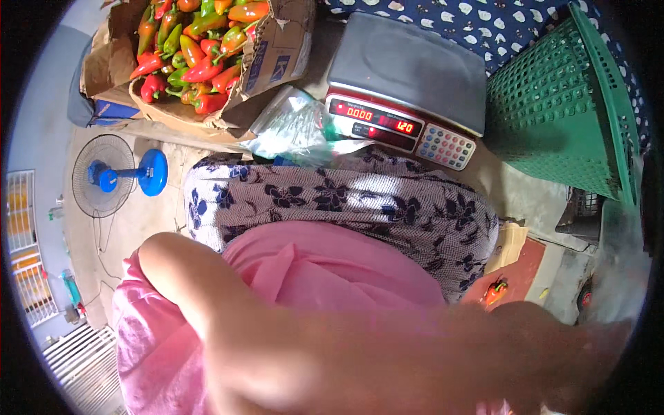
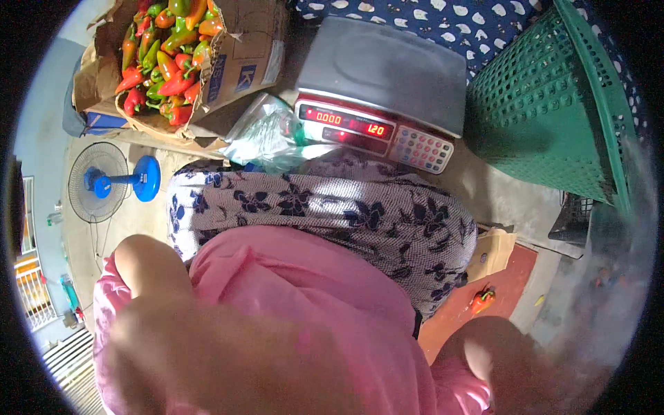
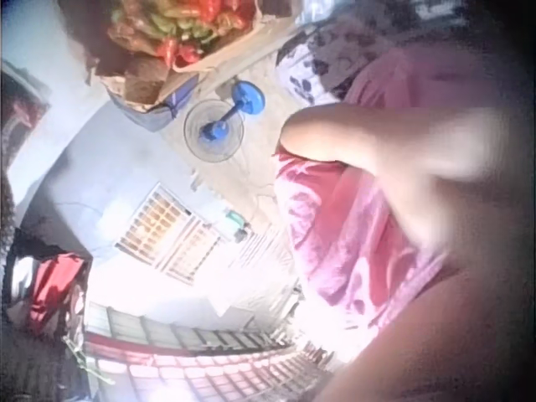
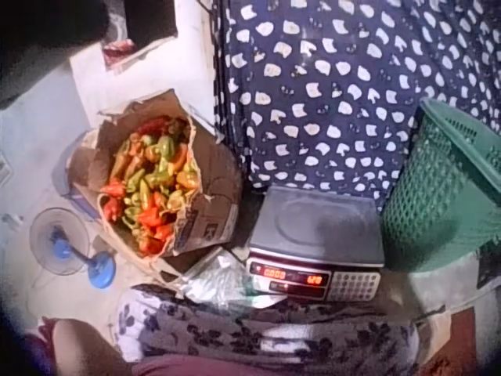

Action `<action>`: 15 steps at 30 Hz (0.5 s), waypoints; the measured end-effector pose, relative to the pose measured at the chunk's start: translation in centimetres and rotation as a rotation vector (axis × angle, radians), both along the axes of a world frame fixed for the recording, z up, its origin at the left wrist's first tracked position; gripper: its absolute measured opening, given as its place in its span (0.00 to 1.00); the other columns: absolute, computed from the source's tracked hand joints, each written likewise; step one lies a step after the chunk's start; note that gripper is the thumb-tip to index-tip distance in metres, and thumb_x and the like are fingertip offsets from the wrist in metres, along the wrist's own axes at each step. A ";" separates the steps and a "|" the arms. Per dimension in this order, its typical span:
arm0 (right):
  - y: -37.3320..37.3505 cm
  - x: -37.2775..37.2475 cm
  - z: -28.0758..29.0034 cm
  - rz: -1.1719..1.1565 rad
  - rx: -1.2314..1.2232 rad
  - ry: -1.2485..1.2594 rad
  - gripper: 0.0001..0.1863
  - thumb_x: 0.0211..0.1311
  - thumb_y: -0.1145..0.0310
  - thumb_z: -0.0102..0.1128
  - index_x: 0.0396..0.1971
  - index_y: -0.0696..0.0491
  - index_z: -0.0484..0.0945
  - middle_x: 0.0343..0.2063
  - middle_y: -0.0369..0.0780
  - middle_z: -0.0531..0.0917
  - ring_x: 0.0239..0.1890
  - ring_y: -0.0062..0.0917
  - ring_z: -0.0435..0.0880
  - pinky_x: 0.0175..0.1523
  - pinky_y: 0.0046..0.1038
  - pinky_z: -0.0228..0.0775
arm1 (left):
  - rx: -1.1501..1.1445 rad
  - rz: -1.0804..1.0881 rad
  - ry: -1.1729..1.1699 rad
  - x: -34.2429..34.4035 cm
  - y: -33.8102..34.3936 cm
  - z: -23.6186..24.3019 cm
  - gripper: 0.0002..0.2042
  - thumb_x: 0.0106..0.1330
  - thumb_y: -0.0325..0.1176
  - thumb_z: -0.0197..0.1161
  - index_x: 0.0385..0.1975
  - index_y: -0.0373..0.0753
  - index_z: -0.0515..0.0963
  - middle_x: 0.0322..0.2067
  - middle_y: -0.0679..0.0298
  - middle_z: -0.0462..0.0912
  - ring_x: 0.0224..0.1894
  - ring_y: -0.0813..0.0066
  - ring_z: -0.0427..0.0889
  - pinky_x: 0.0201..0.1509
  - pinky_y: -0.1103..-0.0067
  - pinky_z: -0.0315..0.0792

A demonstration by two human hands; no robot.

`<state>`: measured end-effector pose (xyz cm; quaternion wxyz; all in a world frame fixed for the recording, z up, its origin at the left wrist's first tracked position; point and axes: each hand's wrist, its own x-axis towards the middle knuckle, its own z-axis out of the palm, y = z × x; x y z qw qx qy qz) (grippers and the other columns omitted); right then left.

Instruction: The person takes peppers from a cardboard box, weighs them on a digital scale, and puts them into a plastic bag, which they then tie closed.

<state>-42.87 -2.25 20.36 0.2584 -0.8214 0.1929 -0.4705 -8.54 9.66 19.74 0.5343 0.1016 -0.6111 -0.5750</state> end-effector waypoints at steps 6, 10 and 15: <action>0.2 7.8 1.0 0.737 0.111 0.272 0.18 0.59 0.68 0.58 0.50 0.52 0.74 0.41 0.41 0.81 0.41 0.28 0.81 0.45 0.30 0.74 | 0.507 -0.081 -0.108 1.4 3.2 -7.2 0.24 0.69 0.32 0.58 0.62 0.32 0.64 0.56 0.55 0.73 0.56 0.70 0.73 0.59 0.75 0.68; 0.3 10.1 -0.2 0.786 0.139 0.376 0.18 0.59 0.69 0.58 0.51 0.52 0.74 0.42 0.41 0.81 0.41 0.28 0.81 0.45 0.30 0.74 | 0.668 -0.095 -0.132 1.3 3.4 -6.8 0.18 0.71 0.33 0.54 0.58 0.35 0.70 0.52 0.61 0.77 0.53 0.75 0.75 0.58 0.77 0.68; -0.5 11.9 -1.6 0.399 0.133 0.294 0.18 0.59 0.70 0.57 0.51 0.51 0.74 0.43 0.41 0.81 0.42 0.29 0.81 0.45 0.30 0.74 | 0.611 -0.059 -0.174 1.0 3.1 -5.9 0.16 0.71 0.31 0.53 0.56 0.35 0.72 0.51 0.62 0.77 0.53 0.76 0.75 0.57 0.78 0.68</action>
